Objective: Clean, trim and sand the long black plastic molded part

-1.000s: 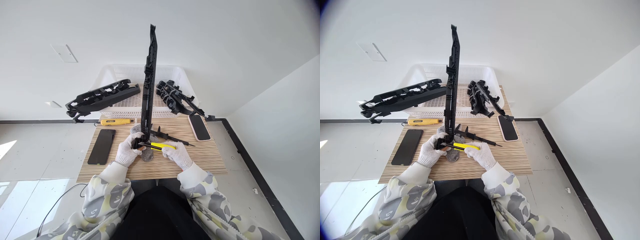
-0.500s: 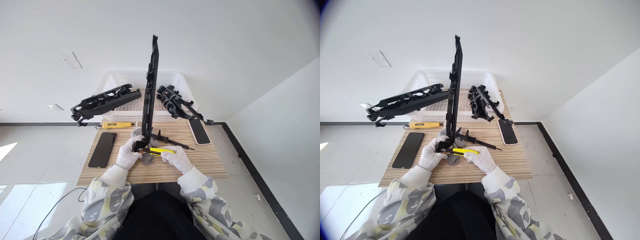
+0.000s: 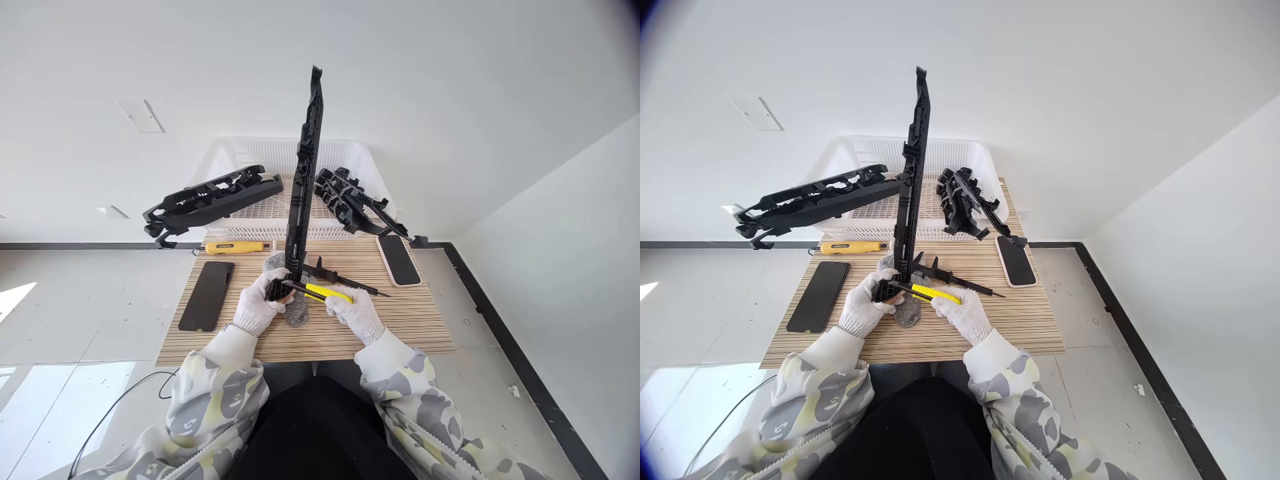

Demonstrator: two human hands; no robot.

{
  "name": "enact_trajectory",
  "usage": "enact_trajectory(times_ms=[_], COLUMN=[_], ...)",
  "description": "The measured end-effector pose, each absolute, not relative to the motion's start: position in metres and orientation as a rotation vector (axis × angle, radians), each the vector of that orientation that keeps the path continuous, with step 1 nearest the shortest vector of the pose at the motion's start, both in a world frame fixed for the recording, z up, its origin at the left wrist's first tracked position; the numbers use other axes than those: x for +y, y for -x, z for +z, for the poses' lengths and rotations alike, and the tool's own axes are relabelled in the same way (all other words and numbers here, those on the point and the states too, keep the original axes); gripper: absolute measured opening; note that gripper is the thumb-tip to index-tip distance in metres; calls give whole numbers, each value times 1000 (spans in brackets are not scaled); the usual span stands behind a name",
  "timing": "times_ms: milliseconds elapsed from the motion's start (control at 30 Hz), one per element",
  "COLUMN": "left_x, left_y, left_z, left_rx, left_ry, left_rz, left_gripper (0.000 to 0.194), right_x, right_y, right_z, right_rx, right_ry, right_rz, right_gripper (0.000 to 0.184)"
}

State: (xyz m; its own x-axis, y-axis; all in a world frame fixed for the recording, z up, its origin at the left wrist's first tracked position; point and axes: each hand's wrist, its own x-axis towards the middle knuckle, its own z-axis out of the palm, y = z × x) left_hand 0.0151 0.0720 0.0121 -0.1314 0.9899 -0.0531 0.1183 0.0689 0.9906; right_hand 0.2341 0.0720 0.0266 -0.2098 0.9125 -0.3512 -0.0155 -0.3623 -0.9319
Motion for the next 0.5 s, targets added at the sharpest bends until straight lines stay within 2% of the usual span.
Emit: enact_trajectory(times_ms=[133,333,500], left_x=[73,73,73], left_y=[-10,-8,-9], left_z=[8,5,10], left_rx=[1432,1460,1512], left_ry=[-1322,-1322,-1368], left_rz=[1213,1164,1173], left_gripper=[43,46,43], right_x=[70,66,60], right_y=[-236,-234,-234], right_z=[20,11,8], right_rx=[-1223,-1344,-1783], right_ry=[1288,1330,1405], right_rz=[1699,1493,1002], right_gripper=[51,51,44])
